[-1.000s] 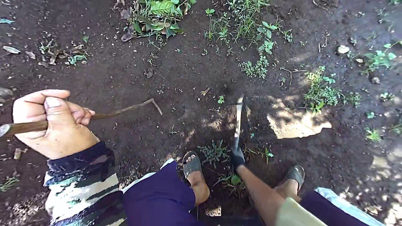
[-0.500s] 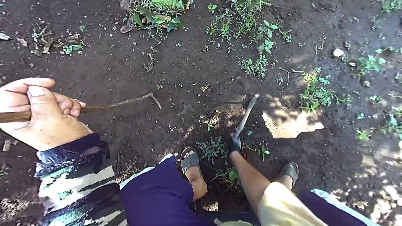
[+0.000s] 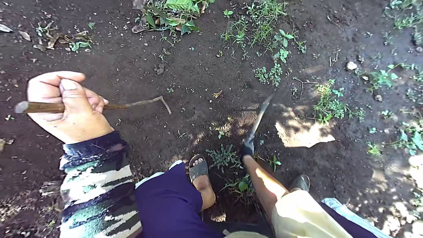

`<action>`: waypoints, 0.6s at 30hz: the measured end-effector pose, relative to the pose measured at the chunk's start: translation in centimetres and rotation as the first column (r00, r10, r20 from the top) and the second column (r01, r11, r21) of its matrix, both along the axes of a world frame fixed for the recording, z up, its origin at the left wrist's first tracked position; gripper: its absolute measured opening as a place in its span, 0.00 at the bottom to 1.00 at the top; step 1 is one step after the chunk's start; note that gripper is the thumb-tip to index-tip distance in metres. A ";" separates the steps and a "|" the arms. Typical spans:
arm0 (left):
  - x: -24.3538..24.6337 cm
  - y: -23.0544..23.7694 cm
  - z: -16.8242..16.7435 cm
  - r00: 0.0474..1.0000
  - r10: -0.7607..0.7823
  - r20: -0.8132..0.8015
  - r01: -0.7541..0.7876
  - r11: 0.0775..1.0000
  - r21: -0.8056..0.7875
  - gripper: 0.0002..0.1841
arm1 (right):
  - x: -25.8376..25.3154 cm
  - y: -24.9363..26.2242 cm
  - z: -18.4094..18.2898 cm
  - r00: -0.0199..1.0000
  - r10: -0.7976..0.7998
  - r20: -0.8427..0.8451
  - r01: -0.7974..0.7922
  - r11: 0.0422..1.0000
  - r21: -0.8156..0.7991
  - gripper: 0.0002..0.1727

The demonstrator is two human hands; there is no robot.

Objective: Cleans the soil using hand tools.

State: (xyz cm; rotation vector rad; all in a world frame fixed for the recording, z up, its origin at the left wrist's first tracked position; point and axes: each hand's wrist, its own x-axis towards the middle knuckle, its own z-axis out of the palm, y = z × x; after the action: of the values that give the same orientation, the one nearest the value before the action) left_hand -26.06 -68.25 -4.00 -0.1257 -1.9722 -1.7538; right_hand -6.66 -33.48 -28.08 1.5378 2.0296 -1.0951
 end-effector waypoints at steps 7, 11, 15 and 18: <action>-0.7 0.1 -0.7 0.999 -0.036 -0.030 0.035 0.999 -0.032 0.09 | 8.1 3.7 3.3 0.970 0.193 0.145 -0.206 0.975 0.081 0.34; 0.0 -0.3 -0.6 1.000 -0.027 -0.001 0.027 1.000 0.000 0.09 | 4.7 0.9 2.8 0.999 0.006 -0.034 -0.001 0.988 0.155 0.33; 0.1 -0.4 -0.4 1.000 -0.030 0.001 0.030 0.999 0.014 0.08 | 9.4 0.2 1.6 0.983 0.104 0.153 -0.110 0.994 0.028 0.34; -0.3 -0.1 -0.6 0.998 -0.055 -0.024 0.055 0.998 0.008 0.08 | 10.9 3.8 3.6 0.928 0.280 0.245 -0.306 0.949 0.078 0.32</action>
State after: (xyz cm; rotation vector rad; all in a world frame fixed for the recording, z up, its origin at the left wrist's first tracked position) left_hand -26.33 -68.36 -4.64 -0.1982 -1.9615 -1.7871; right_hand 4.23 -29.70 -24.47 1.2872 2.1013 -0.6626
